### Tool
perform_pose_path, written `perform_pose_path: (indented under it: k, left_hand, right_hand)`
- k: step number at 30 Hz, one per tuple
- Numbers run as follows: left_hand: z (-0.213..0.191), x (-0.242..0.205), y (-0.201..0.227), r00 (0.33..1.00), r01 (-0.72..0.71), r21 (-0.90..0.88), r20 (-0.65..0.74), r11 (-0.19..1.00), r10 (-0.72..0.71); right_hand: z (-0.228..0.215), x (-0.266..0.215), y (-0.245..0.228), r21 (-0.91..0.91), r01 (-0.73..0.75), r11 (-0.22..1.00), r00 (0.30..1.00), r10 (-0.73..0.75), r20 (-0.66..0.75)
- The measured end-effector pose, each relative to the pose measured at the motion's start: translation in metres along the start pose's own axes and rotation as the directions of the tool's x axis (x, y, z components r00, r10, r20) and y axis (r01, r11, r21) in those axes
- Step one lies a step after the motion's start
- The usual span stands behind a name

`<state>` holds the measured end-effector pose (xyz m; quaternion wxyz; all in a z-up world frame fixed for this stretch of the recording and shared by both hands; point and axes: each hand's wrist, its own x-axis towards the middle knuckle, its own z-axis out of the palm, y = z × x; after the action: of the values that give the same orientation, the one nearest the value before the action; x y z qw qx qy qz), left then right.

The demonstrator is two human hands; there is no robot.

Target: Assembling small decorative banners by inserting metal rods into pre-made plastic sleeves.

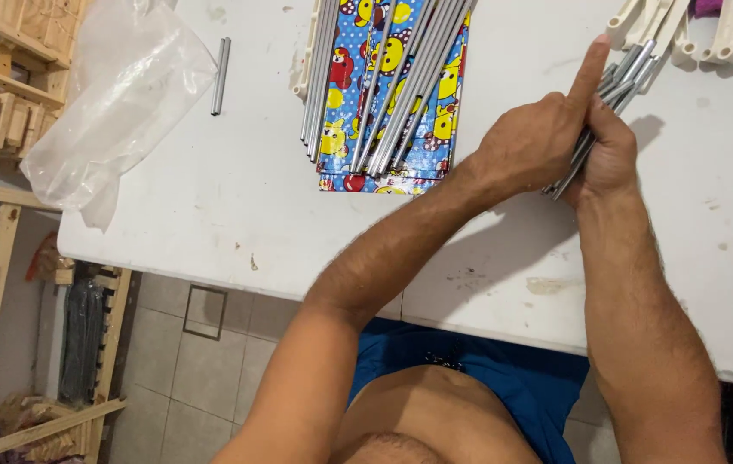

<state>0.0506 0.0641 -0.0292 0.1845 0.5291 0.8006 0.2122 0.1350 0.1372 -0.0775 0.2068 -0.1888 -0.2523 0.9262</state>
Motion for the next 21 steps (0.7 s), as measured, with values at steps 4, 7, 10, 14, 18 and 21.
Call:
perform_pose_path:
  k: [4, 7, 10, 14, 18, 21]
  left_hand:
    - [0.006, -0.003, -0.009, 0.999, -0.034, -0.015, -0.031, 0.999, 0.033]
    - [0.033, -0.01, -0.012, 0.979, -0.066, 0.162, -0.179, 0.985, 0.095]
    - [0.038, -0.005, -0.013, 0.979, -0.097, 0.091, -0.173, 0.991, 0.111]
    - [0.019, -0.002, -0.007, 0.997, 0.017, 0.036, 0.079, 0.999, -0.02]
    - [-0.01, -0.011, -0.013, 0.985, -0.17, 0.07, 0.006, 0.983, 0.17]
    - [-0.027, -0.014, -0.015, 0.968, -0.241, 0.001, 0.065, 0.97, 0.241]
  right_hand:
    - [0.004, 0.004, 0.004, -0.026, 0.056, 0.998, 0.993, -0.058, -0.107]
    - [0.012, -0.001, 0.006, -0.251, 0.093, 0.963, 0.908, -0.186, -0.376]
    - [0.022, -0.009, -0.002, -0.281, 0.021, 0.959, 0.919, -0.129, -0.372]
    - [-0.051, 0.033, 0.026, -0.02, 0.212, 0.977, 0.977, -0.212, -0.035]
    - [-0.014, 0.019, 0.013, -0.041, 0.147, 0.988, 0.963, -0.153, -0.222]
    - [-0.01, 0.01, 0.006, -0.057, 0.144, 0.988, 0.981, -0.15, -0.124]
